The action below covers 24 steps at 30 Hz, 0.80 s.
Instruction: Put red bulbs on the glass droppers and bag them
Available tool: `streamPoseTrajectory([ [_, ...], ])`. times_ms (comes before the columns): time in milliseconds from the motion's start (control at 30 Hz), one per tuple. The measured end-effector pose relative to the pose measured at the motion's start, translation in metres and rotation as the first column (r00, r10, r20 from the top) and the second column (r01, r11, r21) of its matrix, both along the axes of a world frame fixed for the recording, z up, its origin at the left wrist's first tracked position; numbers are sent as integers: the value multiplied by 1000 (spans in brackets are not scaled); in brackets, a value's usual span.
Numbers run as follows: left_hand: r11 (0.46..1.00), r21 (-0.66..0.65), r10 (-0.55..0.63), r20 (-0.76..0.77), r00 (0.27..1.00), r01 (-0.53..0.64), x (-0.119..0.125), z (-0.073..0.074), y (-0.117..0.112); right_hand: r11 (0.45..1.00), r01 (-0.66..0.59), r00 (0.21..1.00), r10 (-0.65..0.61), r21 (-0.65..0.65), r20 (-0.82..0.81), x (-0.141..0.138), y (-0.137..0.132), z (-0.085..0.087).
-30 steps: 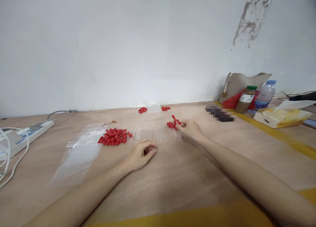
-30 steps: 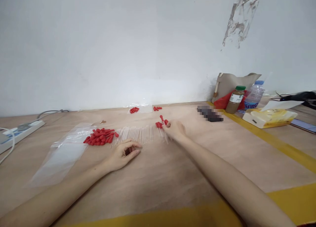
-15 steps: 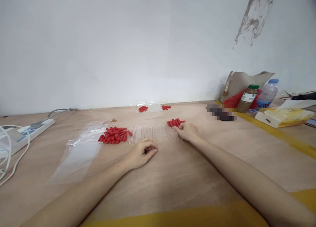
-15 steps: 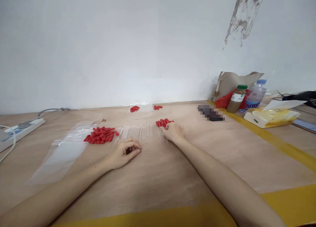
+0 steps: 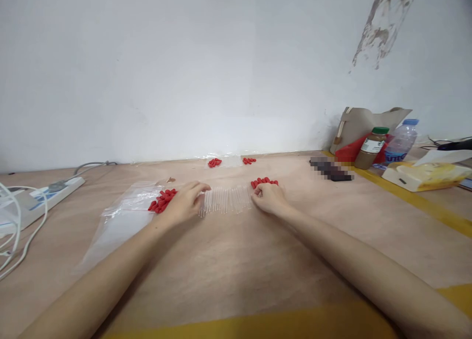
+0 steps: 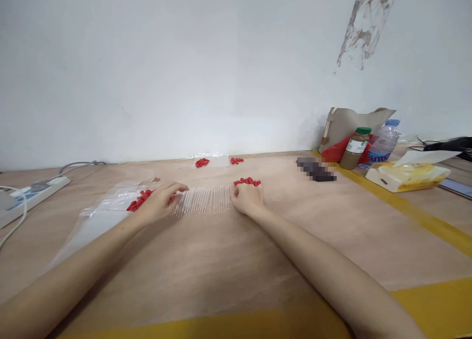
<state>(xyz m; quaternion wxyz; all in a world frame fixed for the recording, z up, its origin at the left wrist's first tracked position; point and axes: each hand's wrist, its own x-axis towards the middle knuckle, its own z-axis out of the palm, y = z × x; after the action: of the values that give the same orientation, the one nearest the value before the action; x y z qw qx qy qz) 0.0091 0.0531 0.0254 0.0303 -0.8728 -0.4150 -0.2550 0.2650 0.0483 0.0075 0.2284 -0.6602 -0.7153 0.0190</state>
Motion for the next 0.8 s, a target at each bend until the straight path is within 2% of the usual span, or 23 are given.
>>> streamPoseTrajectory([
  [100, 993, 39, 116, -153, 981, -112, -27, 5, 18, 999, 8, 1000, -7, -51, 21, -7, 6, 4],
  [200, 994, 18, 109, -271, 956, -108, -38, 4, 24, 991, 36, 998, -29, -131, 55, -13, 13, 8],
  [300, 995, 14, 95, -308, 947, -95, -37, 1, 23, 979, 72, 996, -60, -190, 71, -17, 19, 11],
  [633, 999, 12, 46, -325, 945, -45, -34, 0, 21, 948, 153, 987, -135, -280, 84, -22, 34, 10],
  [733, 1000, 8, 29, -257, 966, -28, -34, 2, 22, 946, 157, 986, -136, -283, 93, -25, 39, 7],
  [800, 998, 28, 55, -143, 988, -51, -33, 4, 22, 947, 147, 987, -123, -287, 99, -28, 40, 7],
])
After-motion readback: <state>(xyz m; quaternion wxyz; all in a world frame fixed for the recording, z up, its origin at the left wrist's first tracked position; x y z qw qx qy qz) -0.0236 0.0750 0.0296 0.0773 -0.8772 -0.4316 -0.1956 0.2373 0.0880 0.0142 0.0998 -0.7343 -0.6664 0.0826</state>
